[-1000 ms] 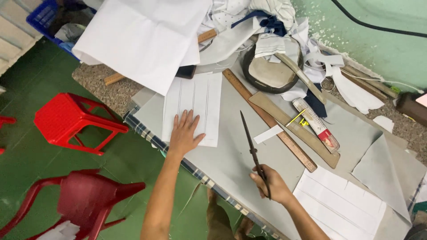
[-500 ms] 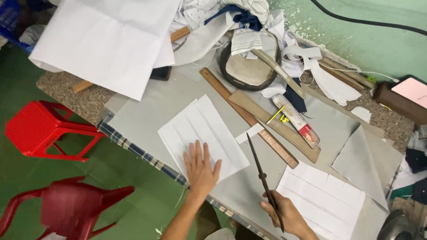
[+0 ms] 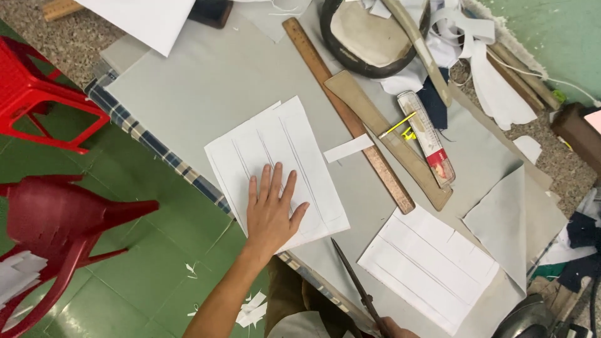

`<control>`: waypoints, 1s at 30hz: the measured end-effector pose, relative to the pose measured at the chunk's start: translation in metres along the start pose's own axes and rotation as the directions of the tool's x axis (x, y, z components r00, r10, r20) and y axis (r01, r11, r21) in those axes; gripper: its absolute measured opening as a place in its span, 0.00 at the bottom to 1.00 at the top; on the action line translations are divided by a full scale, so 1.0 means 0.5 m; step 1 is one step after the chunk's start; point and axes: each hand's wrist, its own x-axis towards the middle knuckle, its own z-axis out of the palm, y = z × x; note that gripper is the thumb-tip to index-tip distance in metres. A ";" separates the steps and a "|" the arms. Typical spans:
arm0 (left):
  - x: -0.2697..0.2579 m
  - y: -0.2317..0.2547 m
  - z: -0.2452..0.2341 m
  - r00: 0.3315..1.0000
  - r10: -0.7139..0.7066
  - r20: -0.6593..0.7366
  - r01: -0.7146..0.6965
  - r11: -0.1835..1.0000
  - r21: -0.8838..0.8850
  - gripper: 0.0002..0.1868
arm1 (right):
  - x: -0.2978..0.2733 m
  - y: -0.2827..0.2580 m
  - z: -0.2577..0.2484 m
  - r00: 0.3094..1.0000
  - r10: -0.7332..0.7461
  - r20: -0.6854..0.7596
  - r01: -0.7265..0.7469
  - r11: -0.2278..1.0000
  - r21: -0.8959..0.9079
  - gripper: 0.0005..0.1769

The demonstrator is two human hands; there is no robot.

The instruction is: The person uses shears to cut a piece of white fabric into long, narrow strips on a work table. They align the fabric, cut along marked lines, and occasionally use a pencil and ruler to mark or measure the material before continuing to cut.

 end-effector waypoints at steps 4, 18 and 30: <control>0.028 -0.027 0.027 0.994 0.035 0.100 -0.035 0.999 -0.001 0.38 | -0.140 -0.074 -0.086 0.887 -0.450 0.108 0.428 0.886 0.179 0.27; 0.030 -0.038 0.039 0.988 0.009 0.153 -0.011 1.000 0.015 0.38 | -0.060 -0.136 -0.028 0.761 -0.641 -0.099 0.643 0.725 0.248 0.34; 0.033 -0.042 0.036 0.990 0.015 0.140 -0.015 1.000 -0.004 0.38 | -0.113 -0.167 -0.057 0.786 -0.601 -0.144 0.616 0.742 0.265 0.41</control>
